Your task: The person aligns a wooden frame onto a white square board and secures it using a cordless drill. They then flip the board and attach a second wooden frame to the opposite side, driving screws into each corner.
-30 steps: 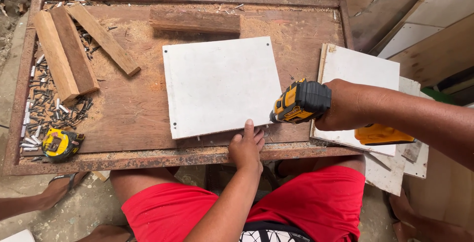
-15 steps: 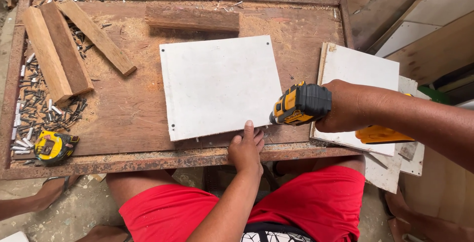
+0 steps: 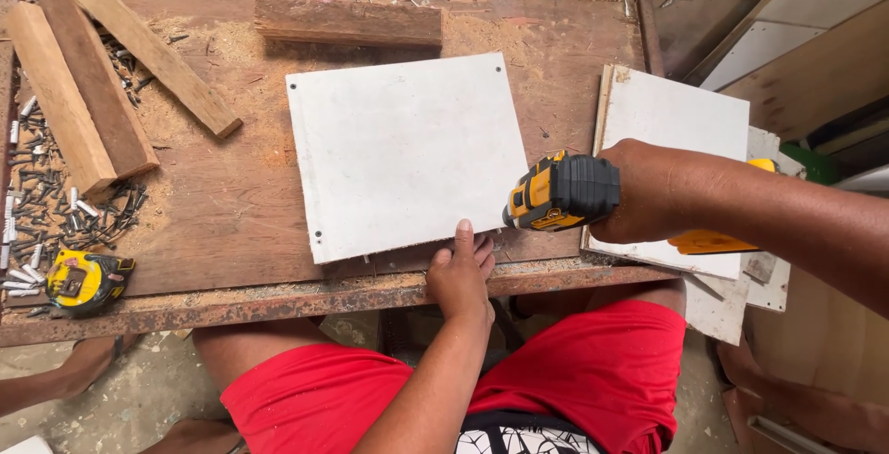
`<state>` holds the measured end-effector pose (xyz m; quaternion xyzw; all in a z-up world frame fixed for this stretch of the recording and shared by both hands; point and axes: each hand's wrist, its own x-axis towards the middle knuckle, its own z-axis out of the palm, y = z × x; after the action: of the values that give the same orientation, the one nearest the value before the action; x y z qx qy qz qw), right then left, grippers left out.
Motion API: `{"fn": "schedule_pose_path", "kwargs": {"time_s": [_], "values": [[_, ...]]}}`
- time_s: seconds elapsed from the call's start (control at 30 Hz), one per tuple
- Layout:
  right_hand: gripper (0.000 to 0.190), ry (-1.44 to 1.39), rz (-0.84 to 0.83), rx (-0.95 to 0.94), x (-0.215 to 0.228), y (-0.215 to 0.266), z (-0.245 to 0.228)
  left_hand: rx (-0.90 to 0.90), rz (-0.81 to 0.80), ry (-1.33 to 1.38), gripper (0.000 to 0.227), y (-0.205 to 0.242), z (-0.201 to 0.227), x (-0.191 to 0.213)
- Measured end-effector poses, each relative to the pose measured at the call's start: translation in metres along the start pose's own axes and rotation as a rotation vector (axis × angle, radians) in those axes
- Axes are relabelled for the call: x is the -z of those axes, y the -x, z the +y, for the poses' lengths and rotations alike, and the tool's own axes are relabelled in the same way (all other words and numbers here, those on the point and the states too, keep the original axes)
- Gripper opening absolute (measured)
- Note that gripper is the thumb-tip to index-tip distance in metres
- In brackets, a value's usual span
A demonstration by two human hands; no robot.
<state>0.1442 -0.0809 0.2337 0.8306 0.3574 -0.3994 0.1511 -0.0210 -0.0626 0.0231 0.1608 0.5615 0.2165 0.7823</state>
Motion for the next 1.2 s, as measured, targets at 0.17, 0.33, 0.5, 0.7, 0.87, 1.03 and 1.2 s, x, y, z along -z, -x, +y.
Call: {"fn": "schedule_pose_path", "kwargs": {"time_s": [0.17, 0.33, 0.5, 0.7, 0.87, 1.03, 1.2], "values": [[0.015, 0.008, 0.016, 0.006, -0.004, -0.002, 0.003, 0.006, 0.000, -0.001, 0.057, -0.002, -0.002, 0.001], [0.015, 0.018, 0.009, -0.001, -0.002, 0.003, 0.002, 0.010, -0.007, 0.002, 0.055, -0.001, 0.000, -0.001], [0.009, 0.092, 0.033, 0.043, 0.001, 0.011, -0.011, -0.005, 0.002, 0.006, 0.054, -0.008, -0.006, 0.002], [0.010, 0.165, 0.076, 0.076, 0.007, 0.025, -0.020, -0.008, 0.006, 0.003, 0.055, -0.009, -0.007, 0.000], [0.016, 0.175, 0.121, 0.151, 0.000, 0.006, -0.001, -0.027, -0.010, 0.031, 0.059, -0.020, -0.015, 0.003], [0.021, 0.295, 0.190, 0.165, -0.010, 0.008, 0.003, -0.070, -0.001, 0.023, 0.058, -0.023, -0.017, 0.000], [0.021, 0.165, 0.213, 0.183, -0.007, 0.017, 0.016, -0.101, 0.010, -0.025, 0.056, -0.010, -0.011, 0.001]]}}
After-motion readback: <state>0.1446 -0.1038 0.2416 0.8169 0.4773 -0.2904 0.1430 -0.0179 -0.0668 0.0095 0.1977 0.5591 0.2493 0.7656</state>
